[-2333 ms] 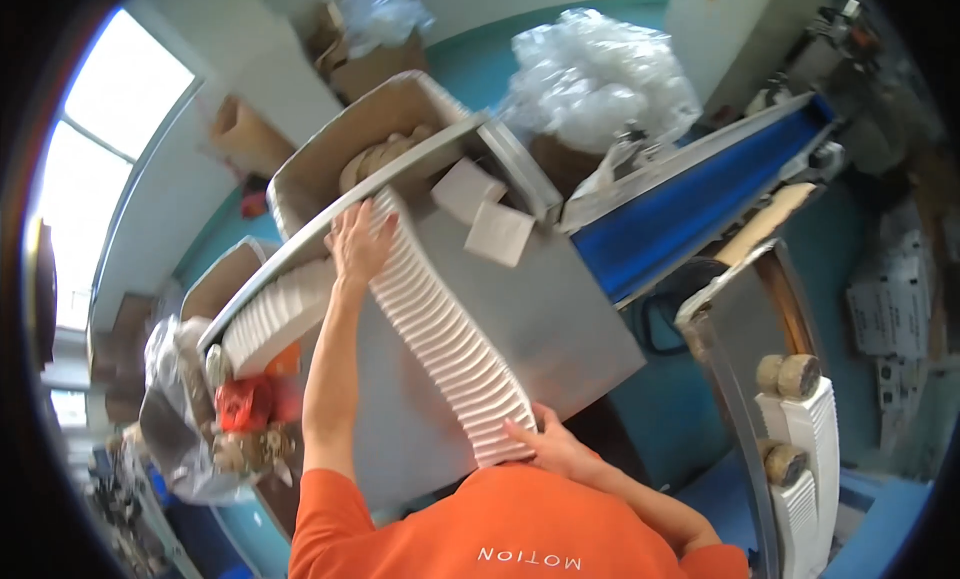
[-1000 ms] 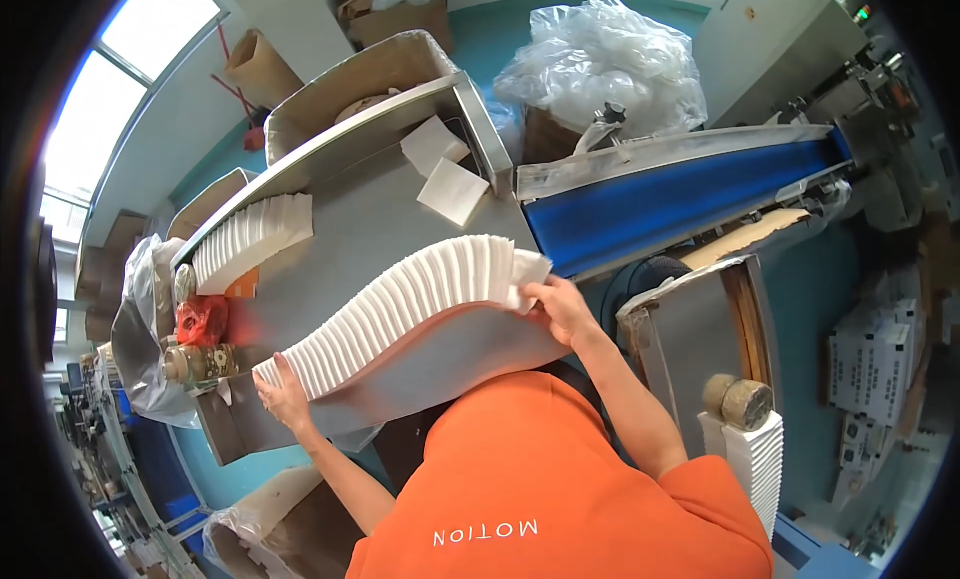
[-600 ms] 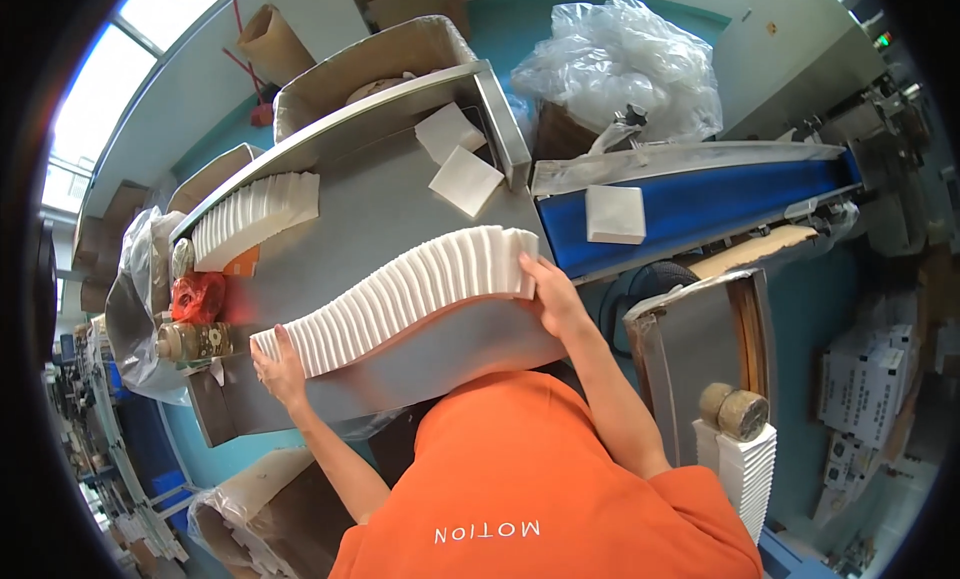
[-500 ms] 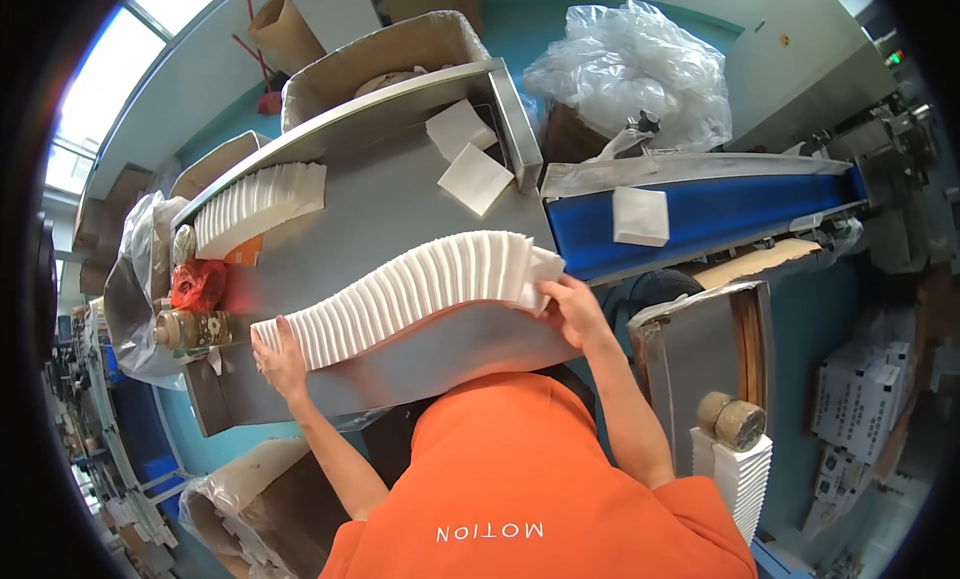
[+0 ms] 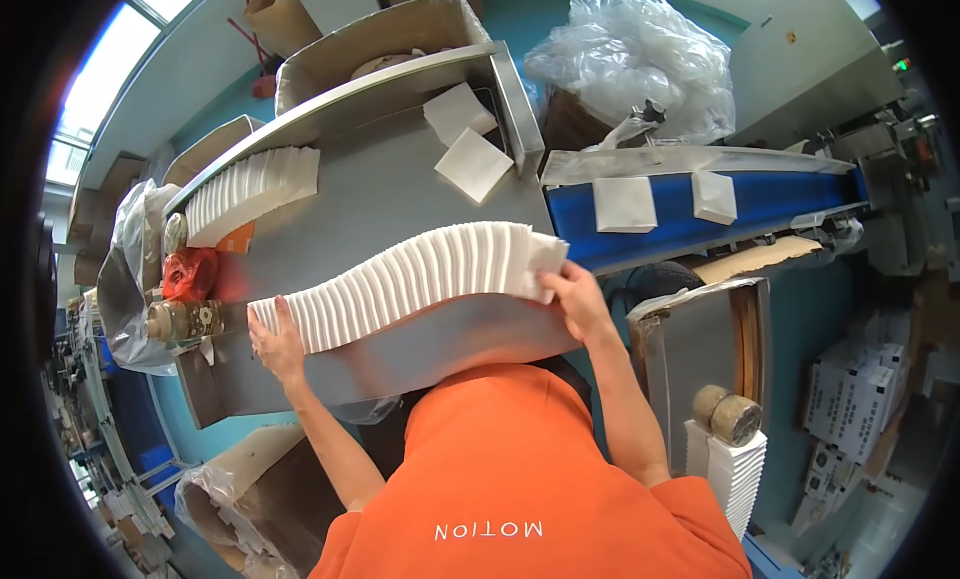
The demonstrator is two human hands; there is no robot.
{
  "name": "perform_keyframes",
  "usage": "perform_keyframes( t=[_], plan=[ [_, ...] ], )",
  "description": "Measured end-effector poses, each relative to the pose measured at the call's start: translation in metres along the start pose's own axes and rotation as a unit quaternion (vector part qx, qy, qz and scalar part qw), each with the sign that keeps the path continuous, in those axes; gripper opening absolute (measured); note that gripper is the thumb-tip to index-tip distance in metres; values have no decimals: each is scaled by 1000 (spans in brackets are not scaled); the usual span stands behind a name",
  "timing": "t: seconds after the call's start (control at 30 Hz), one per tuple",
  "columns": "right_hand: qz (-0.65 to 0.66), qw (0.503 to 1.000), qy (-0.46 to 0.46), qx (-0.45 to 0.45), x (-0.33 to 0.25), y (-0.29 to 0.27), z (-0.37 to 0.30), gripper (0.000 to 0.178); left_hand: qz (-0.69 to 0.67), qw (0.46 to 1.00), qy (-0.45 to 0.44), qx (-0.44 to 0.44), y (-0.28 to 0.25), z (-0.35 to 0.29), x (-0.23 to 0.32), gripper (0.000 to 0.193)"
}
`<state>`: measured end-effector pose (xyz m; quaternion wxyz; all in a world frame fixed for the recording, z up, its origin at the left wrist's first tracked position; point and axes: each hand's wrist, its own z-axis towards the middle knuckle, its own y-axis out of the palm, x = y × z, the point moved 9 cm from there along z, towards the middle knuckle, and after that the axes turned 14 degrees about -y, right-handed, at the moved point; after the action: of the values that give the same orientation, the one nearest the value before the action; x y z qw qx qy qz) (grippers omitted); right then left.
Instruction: The person is manually sorting and placing stacks of white paper filters onto a conveyor belt for packaging.
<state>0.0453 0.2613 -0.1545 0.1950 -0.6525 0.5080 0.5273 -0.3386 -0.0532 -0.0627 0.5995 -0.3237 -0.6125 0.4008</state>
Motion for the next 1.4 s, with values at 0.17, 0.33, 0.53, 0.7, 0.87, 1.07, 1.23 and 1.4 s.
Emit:
perform_keyframes(
  t=[0.17, 0.33, 0.53, 0.7, 0.87, 1.07, 1.23, 1.4],
  plan=[
    [-94, 983, -117, 103, -12, -17, 33, 45, 4, 1000, 11, -11, 5, -3, 10, 80],
    [-73, 996, -53, 15, -12, 34, 17, 42, 4, 1000, 10, -10, 5, -5, 11, 80],
    [116, 985, 119, -56, 2, 12, -10, 36, -2, 1000, 12, -1, 5, -5, 7, 79],
    [118, 984, -23, 132, -15, -28, 20, 29, 2, 1000, 23, -9, 9, -10, 17, 79],
    [-218, 965, -140, -29, -42, 52, 20, 43, 4, 1000, 4, -7, 5, -14, 21, 78],
    [2, 999, 31, 20, 2, -1, 3, 37, -4, 1000, 6, -10, 10, -16, 22, 77],
    [-11, 998, -10, 54, -12, -5, 23, 45, 2, 1000, 16, -18, 14, -22, 32, 78],
    [-66, 995, -81, -2, -16, 42, 20, 43, 9, 1000, -14, -13, 10, -26, 31, 78]
  ],
)
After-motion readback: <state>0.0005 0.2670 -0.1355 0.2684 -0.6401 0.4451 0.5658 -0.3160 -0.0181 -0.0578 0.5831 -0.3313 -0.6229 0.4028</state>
